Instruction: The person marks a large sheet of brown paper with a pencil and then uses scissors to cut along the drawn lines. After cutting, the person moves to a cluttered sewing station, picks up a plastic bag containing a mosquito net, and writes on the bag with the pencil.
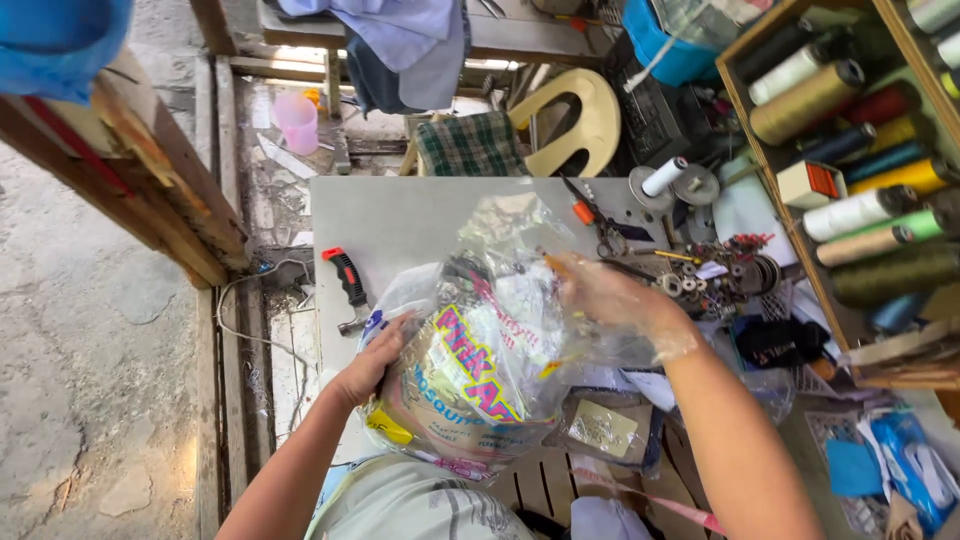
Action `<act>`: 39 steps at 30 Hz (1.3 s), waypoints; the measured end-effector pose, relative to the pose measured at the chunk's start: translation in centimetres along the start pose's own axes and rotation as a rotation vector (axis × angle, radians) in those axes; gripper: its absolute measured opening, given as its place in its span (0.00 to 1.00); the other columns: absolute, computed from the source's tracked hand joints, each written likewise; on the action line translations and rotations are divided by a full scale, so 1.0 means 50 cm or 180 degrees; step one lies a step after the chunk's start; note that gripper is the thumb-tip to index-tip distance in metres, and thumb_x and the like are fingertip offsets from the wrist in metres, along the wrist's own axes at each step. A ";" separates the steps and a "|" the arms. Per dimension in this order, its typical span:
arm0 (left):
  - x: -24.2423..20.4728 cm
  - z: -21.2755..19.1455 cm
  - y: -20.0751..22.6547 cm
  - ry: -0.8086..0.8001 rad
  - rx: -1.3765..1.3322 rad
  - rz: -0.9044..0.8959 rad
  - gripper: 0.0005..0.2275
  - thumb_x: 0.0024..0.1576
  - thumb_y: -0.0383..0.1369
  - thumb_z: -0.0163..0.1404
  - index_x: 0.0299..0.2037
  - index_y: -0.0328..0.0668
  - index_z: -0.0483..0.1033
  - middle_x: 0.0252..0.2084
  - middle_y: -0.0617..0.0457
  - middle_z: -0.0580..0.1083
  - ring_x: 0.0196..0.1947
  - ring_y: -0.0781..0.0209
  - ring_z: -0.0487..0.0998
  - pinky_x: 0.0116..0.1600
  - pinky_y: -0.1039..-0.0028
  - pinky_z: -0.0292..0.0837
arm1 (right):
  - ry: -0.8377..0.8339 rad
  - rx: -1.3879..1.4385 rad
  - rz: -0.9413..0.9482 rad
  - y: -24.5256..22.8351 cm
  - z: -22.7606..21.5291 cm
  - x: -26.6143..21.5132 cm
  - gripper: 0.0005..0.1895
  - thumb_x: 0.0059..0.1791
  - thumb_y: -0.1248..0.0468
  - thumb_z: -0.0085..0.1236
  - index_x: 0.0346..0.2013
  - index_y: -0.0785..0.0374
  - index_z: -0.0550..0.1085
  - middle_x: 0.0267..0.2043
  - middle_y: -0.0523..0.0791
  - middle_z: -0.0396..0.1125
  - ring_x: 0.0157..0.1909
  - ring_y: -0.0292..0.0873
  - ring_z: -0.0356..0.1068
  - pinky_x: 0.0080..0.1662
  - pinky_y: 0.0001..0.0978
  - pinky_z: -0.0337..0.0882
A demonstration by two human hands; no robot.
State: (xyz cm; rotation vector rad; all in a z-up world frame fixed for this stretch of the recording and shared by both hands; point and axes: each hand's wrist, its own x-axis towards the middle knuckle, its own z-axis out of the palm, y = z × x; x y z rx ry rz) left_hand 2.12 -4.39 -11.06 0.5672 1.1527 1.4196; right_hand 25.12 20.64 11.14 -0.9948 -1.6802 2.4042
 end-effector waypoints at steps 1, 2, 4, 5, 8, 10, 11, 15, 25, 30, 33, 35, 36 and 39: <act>0.000 -0.006 -0.002 0.0036 -0.0015 0.0029 0.34 0.59 0.54 0.48 0.73 0.48 0.60 0.74 0.40 0.60 0.75 0.44 0.55 0.77 0.51 0.43 | -0.0037 -0.0032 0.0003 -0.020 0.022 0.002 0.13 0.55 0.58 0.57 0.53 0.55 0.77 0.35 0.38 0.78 0.40 0.31 0.75 0.46 0.21 0.72; 0.000 -0.012 -0.003 -0.0144 0.0131 0.0012 0.37 0.56 0.55 0.52 0.74 0.51 0.57 0.75 0.41 0.58 0.75 0.45 0.53 0.77 0.52 0.43 | -0.0025 -0.1895 0.0512 -0.040 0.044 0.003 0.34 0.46 0.63 0.65 0.65 0.50 0.62 0.48 0.49 0.71 0.46 0.43 0.76 0.47 0.30 0.76; -0.012 -0.004 0.021 -0.0303 0.0268 -0.0002 0.41 0.53 0.55 0.57 0.76 0.55 0.55 0.76 0.42 0.56 0.76 0.45 0.52 0.77 0.54 0.44 | -0.0014 -0.3777 0.0999 -0.030 0.054 0.017 0.61 0.38 0.68 0.73 0.78 0.45 0.46 0.62 0.59 0.65 0.51 0.56 0.76 0.49 0.40 0.79; -0.024 0.009 0.046 -0.0412 0.0349 0.0026 0.44 0.49 0.58 0.59 0.76 0.56 0.54 0.76 0.42 0.56 0.76 0.47 0.51 0.77 0.54 0.43 | 0.0196 -0.4324 0.0940 -0.002 0.043 0.031 0.38 0.36 0.53 0.70 0.55 0.52 0.61 0.47 0.55 0.70 0.46 0.56 0.76 0.44 0.42 0.75; -0.034 0.020 0.057 -0.0592 0.0491 0.0125 0.54 0.40 0.62 0.64 0.77 0.58 0.51 0.77 0.43 0.53 0.76 0.47 0.48 0.77 0.53 0.41 | 0.0517 -0.4936 0.0792 0.052 0.025 0.055 0.26 0.37 0.37 0.64 0.33 0.54 0.78 0.34 0.48 0.76 0.42 0.55 0.77 0.42 0.45 0.73; -0.027 -0.001 0.039 -0.0679 0.0569 0.0233 0.60 0.34 0.63 0.68 0.78 0.57 0.48 0.78 0.43 0.51 0.77 0.46 0.46 0.76 0.52 0.40 | 0.0660 -0.5016 0.0689 0.056 0.027 0.061 0.23 0.40 0.37 0.60 0.34 0.49 0.80 0.35 0.45 0.77 0.45 0.53 0.77 0.44 0.46 0.75; -0.023 -0.019 0.027 -0.0706 0.0834 0.0208 0.66 0.27 0.62 0.71 0.78 0.58 0.44 0.78 0.42 0.51 0.77 0.44 0.47 0.77 0.52 0.41 | 0.0679 -0.4673 0.0610 0.050 0.031 0.060 0.18 0.44 0.44 0.57 0.41 0.49 0.79 0.41 0.45 0.78 0.50 0.51 0.76 0.48 0.45 0.74; -0.057 -0.006 0.073 -0.0766 0.1369 -0.0023 0.78 0.14 0.62 0.74 0.79 0.62 0.35 0.76 0.40 0.54 0.75 0.37 0.53 0.76 0.50 0.48 | 0.0902 -0.4163 0.0502 -0.076 0.177 -0.032 0.19 0.48 0.61 0.54 0.53 0.51 0.80 0.53 0.47 0.78 0.59 0.57 0.73 0.60 0.49 0.71; 0.023 0.060 0.094 -0.0435 0.2227 0.0342 0.59 0.37 0.66 0.61 0.77 0.61 0.40 0.63 0.30 0.69 0.63 0.27 0.70 0.68 0.41 0.64 | 0.1622 -0.1613 -0.1659 -0.113 0.149 -0.158 0.08 0.53 0.60 0.59 0.33 0.59 0.79 0.23 0.39 0.69 0.25 0.32 0.65 0.31 0.22 0.69; 0.180 0.057 0.045 -0.0092 0.1865 0.1792 0.20 0.64 0.37 0.30 0.57 0.39 0.72 0.40 0.28 0.76 0.42 0.34 0.79 0.47 0.47 0.76 | 0.2821 -0.4404 -0.1261 -0.237 0.146 -0.268 0.12 0.53 0.63 0.53 0.48 0.48 0.81 0.38 0.46 0.77 0.46 0.57 0.76 0.47 0.48 0.74; 0.336 -0.011 0.040 -0.0062 0.1751 0.1417 0.31 0.66 0.42 0.15 0.63 0.27 0.69 0.51 0.20 0.74 0.56 0.26 0.75 0.56 0.40 0.73 | 0.2930 -0.4823 -0.1044 -0.244 0.116 -0.305 0.16 0.51 0.64 0.50 0.47 0.41 0.79 0.38 0.42 0.77 0.45 0.57 0.76 0.48 0.50 0.75; 0.287 0.094 0.192 -0.0181 0.1875 0.1441 0.33 0.66 0.44 0.12 0.60 0.33 0.72 0.41 0.29 0.76 0.46 0.34 0.77 0.51 0.45 0.75 | 0.3084 -0.4682 -0.1234 -0.255 0.099 -0.338 0.16 0.50 0.65 0.51 0.48 0.44 0.80 0.40 0.43 0.78 0.47 0.56 0.76 0.49 0.49 0.75; 0.250 0.138 0.262 -0.0224 0.1986 0.1389 0.36 0.67 0.47 0.09 0.58 0.38 0.76 0.32 0.37 0.78 0.35 0.41 0.80 0.45 0.51 0.78 | 0.3121 -0.4538 -0.1401 -0.257 0.095 -0.351 0.17 0.50 0.66 0.51 0.49 0.47 0.80 0.41 0.44 0.78 0.49 0.55 0.76 0.50 0.49 0.74; 0.369 0.081 0.228 0.0080 0.1975 0.1320 0.33 0.72 0.51 0.16 0.57 0.42 0.79 0.51 0.33 0.77 0.60 0.35 0.73 0.68 0.49 0.63 | 0.3553 -0.4090 -0.1830 -0.272 0.090 -0.382 0.14 0.50 0.66 0.53 0.43 0.46 0.82 0.30 0.45 0.75 0.40 0.55 0.76 0.45 0.45 0.73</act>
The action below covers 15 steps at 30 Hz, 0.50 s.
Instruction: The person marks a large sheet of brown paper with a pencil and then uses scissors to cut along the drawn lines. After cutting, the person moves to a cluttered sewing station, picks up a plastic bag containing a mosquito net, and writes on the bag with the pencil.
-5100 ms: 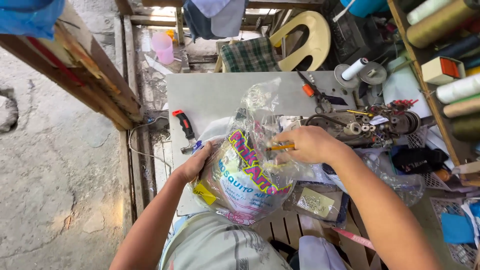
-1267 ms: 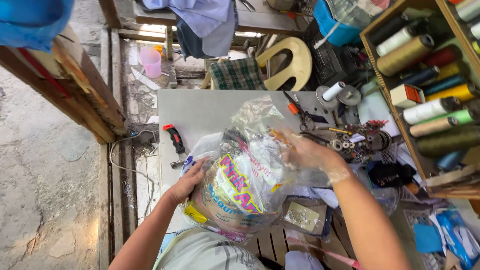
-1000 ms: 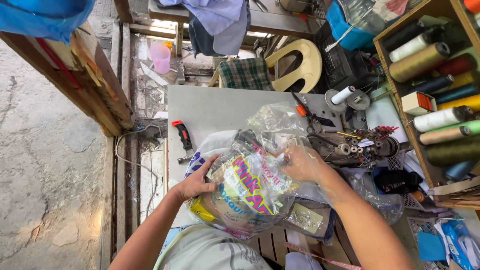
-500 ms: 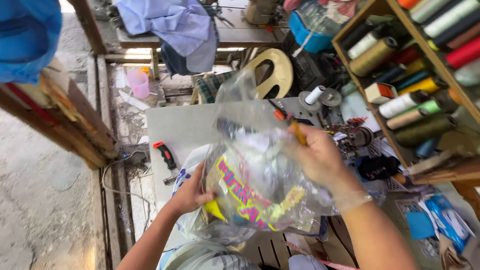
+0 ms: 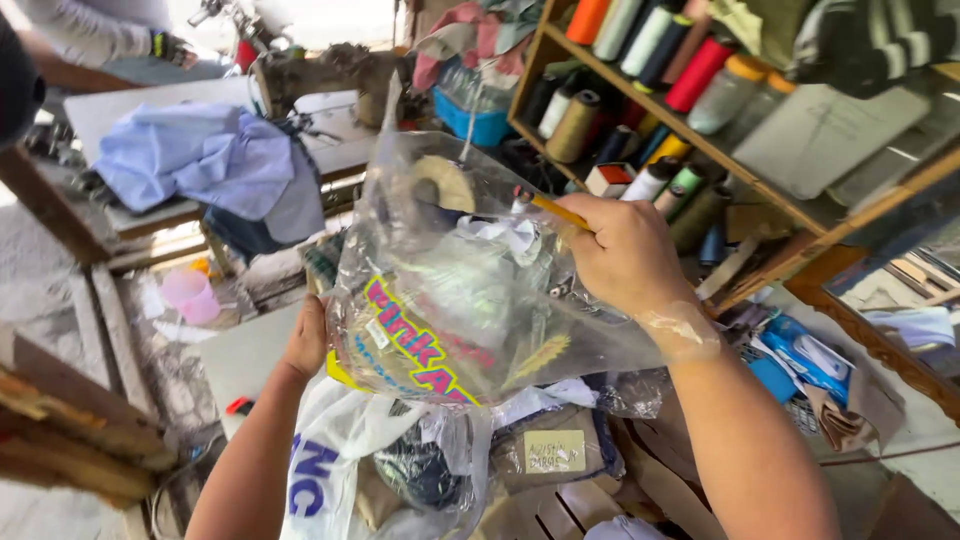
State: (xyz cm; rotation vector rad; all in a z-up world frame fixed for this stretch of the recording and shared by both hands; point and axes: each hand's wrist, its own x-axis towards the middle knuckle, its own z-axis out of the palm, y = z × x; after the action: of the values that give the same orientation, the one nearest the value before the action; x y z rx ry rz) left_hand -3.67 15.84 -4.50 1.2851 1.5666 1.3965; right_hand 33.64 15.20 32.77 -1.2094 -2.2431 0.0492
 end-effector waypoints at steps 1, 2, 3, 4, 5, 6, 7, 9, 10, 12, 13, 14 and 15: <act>0.005 0.008 0.051 -0.0043 0.0008 0.0053 0.33 0.72 0.51 0.16 0.57 0.42 0.79 0.51 0.33 0.77 0.60 0.35 0.73 0.68 0.49 0.63 | 0.0058 -0.0019 0.0031 0.000 -0.007 0.002 0.14 0.50 0.66 0.53 0.43 0.46 0.82 0.30 0.45 0.75 0.40 0.55 0.76 0.45 0.45 0.73; 0.008 0.016 0.101 0.0046 -0.0145 0.0240 0.32 0.73 0.49 0.17 0.53 0.40 0.80 0.48 0.35 0.78 0.56 0.40 0.74 0.69 0.52 0.63 | 0.0218 0.0143 0.0021 0.000 -0.013 0.004 0.10 0.51 0.63 0.56 0.42 0.47 0.82 0.28 0.45 0.74 0.37 0.52 0.75 0.43 0.41 0.73; 0.005 0.028 0.148 0.0143 -0.0319 0.0409 0.31 0.74 0.46 0.19 0.49 0.38 0.81 0.45 0.37 0.79 0.53 0.46 0.75 0.69 0.56 0.62 | 0.0359 0.0294 0.0000 0.001 -0.020 0.007 0.07 0.52 0.60 0.58 0.41 0.47 0.82 0.27 0.44 0.73 0.34 0.48 0.75 0.42 0.38 0.72; -0.024 0.046 0.238 0.0106 -0.0331 0.0445 0.31 0.74 0.46 0.19 0.49 0.38 0.81 0.45 0.37 0.79 0.53 0.46 0.75 0.69 0.56 0.62 | 0.0399 0.0264 0.0019 -0.023 -0.035 0.001 0.07 0.52 0.60 0.58 0.41 0.47 0.82 0.27 0.44 0.73 0.34 0.48 0.75 0.42 0.38 0.72; -0.058 0.060 0.325 0.0479 -0.1371 0.0041 0.33 0.66 0.55 0.15 0.57 0.46 0.75 0.62 0.44 0.65 0.66 0.41 0.57 0.74 0.49 0.48 | 0.0604 0.0512 0.0002 -0.049 -0.048 -0.001 0.08 0.53 0.63 0.58 0.43 0.49 0.82 0.30 0.45 0.75 0.37 0.49 0.76 0.43 0.38 0.73; -0.092 0.072 0.410 0.0835 -0.2408 -0.0387 0.39 0.58 0.63 0.11 0.64 0.54 0.68 0.79 0.50 0.50 0.78 0.35 0.39 0.78 0.43 0.34 | 0.0808 0.0760 -0.0019 -0.077 -0.058 -0.003 0.09 0.53 0.65 0.57 0.46 0.51 0.82 0.34 0.45 0.77 0.40 0.50 0.78 0.45 0.38 0.75; -0.095 0.103 0.360 0.0851 -0.2428 -0.0373 0.39 0.58 0.63 0.11 0.64 0.54 0.68 0.79 0.50 0.50 0.78 0.35 0.39 0.78 0.43 0.34 | 0.0805 0.0753 -0.0047 -0.069 -0.052 0.007 0.09 0.53 0.65 0.57 0.46 0.51 0.82 0.34 0.45 0.77 0.40 0.50 0.78 0.45 0.38 0.75; -0.113 0.159 0.249 0.0633 -0.4734 -0.0814 0.40 0.49 0.72 0.31 0.70 0.68 0.59 0.75 0.48 0.60 0.73 0.33 0.59 0.72 0.34 0.52 | 0.1245 0.1824 0.0001 -0.057 -0.026 0.021 0.11 0.54 0.70 0.54 0.45 0.58 0.82 0.34 0.42 0.75 0.41 0.31 0.68 0.49 0.30 0.74; -0.131 0.193 0.235 0.0679 -0.4734 -0.0829 0.40 0.49 0.72 0.31 0.70 0.68 0.59 0.75 0.48 0.60 0.73 0.33 0.59 0.72 0.34 0.52 | 0.1204 0.1842 0.0005 -0.047 -0.020 0.028 0.11 0.54 0.70 0.54 0.45 0.58 0.82 0.34 0.42 0.75 0.41 0.31 0.68 0.49 0.30 0.74; -0.179 0.262 0.200 -0.0221 -0.4801 -0.1394 0.40 0.46 0.77 0.34 0.61 0.66 0.72 0.61 0.46 0.74 0.56 0.38 0.76 0.59 0.41 0.70 | 0.0536 0.0947 0.0119 -0.022 -0.002 0.032 0.11 0.53 0.65 0.55 0.46 0.50 0.81 0.38 0.44 0.75 0.44 0.46 0.75 0.50 0.43 0.73; -0.172 0.277 0.184 -0.0178 -0.4794 -0.1435 0.40 0.46 0.77 0.34 0.61 0.66 0.72 0.61 0.46 0.74 0.56 0.38 0.76 0.59 0.41 0.70 | 0.0492 0.0969 0.0142 -0.035 -0.010 0.034 0.11 0.53 0.65 0.55 0.46 0.50 0.81 0.38 0.44 0.75 0.44 0.46 0.75 0.50 0.43 0.73; -0.166 0.292 0.169 0.0013 -0.4275 -0.1506 0.36 0.56 0.69 0.30 0.65 0.60 0.70 0.64 0.48 0.71 0.62 0.43 0.72 0.65 0.47 0.65 | 0.0155 0.0101 0.0091 -0.047 -0.018 0.037 0.11 0.53 0.61 0.53 0.48 0.46 0.80 0.40 0.44 0.75 0.46 0.51 0.75 0.50 0.48 0.73; -0.159 0.309 0.154 0.0183 -0.3751 -0.1565 0.32 0.65 0.62 0.27 0.69 0.54 0.67 0.68 0.49 0.69 0.68 0.47 0.68 0.71 0.53 0.61 | -0.0180 -0.0767 0.0027 -0.059 -0.029 0.039 0.12 0.53 0.56 0.51 0.49 0.42 0.79 0.42 0.44 0.75 0.48 0.56 0.74 0.50 0.53 0.74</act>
State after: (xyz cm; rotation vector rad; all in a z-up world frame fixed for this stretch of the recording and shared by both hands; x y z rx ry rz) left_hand 14.79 12.72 -1.18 0.1354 0.7041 1.5841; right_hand 31.37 14.63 35.77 -1.3571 -2.3441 -0.1913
